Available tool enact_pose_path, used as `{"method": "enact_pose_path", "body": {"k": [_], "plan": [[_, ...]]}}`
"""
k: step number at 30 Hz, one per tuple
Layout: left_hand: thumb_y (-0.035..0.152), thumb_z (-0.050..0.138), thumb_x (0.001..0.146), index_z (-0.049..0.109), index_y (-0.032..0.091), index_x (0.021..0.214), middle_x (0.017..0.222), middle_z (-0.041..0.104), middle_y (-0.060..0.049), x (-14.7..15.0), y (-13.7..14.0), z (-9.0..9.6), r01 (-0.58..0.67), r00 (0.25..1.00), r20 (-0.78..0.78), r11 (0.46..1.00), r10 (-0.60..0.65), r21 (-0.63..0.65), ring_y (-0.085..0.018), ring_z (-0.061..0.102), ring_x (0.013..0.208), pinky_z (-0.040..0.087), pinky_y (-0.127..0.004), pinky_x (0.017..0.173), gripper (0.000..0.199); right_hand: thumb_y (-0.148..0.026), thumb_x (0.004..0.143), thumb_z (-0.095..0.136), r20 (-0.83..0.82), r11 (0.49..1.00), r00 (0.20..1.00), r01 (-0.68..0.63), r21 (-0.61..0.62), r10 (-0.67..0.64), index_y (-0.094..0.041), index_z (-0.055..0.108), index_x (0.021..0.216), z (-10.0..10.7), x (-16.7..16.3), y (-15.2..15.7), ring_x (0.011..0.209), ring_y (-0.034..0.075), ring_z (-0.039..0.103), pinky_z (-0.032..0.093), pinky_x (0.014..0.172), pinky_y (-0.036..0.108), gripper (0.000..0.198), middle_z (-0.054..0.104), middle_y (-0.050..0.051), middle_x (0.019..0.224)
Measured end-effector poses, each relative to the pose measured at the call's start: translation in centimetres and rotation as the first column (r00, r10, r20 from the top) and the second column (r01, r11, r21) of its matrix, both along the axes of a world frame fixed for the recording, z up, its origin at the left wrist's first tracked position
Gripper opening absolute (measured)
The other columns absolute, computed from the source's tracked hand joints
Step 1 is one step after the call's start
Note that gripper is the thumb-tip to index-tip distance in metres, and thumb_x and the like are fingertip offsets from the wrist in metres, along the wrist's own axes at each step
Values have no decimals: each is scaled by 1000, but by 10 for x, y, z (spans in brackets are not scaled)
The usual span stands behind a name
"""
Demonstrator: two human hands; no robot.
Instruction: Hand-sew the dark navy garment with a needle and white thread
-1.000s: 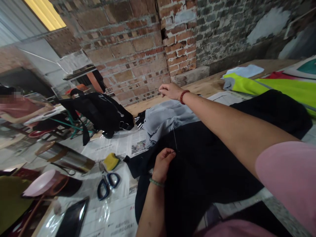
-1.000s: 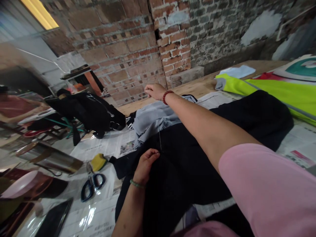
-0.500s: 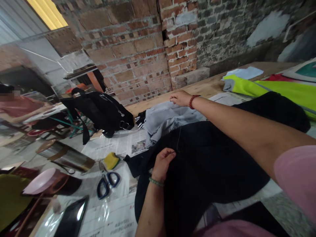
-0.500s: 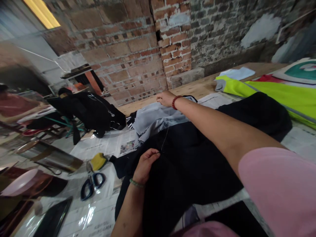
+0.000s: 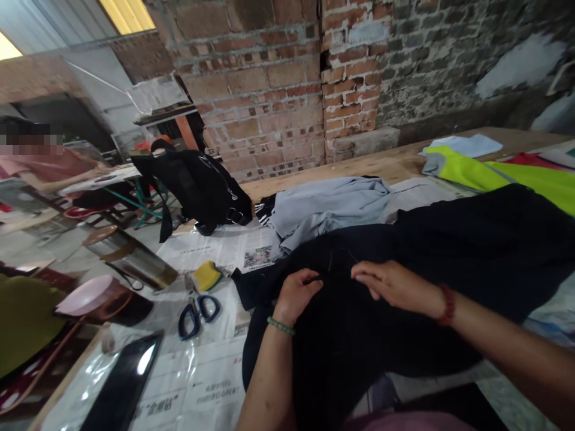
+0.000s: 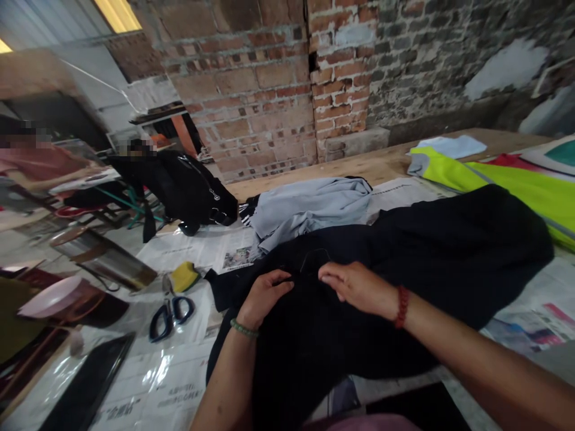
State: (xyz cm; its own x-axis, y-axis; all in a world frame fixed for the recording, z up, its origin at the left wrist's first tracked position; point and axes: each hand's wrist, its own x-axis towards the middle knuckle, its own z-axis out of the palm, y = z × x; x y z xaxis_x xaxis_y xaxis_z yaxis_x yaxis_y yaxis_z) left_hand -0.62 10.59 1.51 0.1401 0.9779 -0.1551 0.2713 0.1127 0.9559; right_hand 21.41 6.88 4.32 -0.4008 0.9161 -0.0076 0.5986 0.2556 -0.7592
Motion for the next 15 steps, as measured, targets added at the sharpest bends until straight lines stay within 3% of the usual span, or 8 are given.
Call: {"method": "enact_pose_path", "body": {"k": [3, 8, 15], "plan": [[26, 68, 58, 68, 17, 67, 59, 60, 1, -1, -2, 3, -5, 1000, -4, 1000, 5, 15, -12, 50, 53, 37, -21, 50, 13, -37, 87, 33, -6, 998, 1000, 3, 59, -2, -26, 56, 96, -15, -16, -5, 48, 11, 51, 37, 52, 22, 27, 51, -3, 52], [25, 67, 60, 69, 20, 66, 61, 61, 0, -5, -18, 10, 46, 999, -30, 993, -43, 105, -14, 53, 59, 38, -22, 54, 9, -28, 87, 33, 2, 978, 1000, 19, 207, -20, -25, 54, 100, -14, -24, 11, 72, 14, 57, 40, 65, 24, 24, 60, 2, 82], [26, 66, 62, 70, 22, 70, 69, 63, -2, -19, -33, 1, 5, 998, -64, 986, 6, 167, -18, 56, 71, 41, -25, 62, 9, -19, 85, 35, 314, 885, 948, -190, 426, 52, -23, 58, 98, -7, -44, 41, 67, 10, 48, 33, 60, 22, 26, 50, 4, 85]]}}
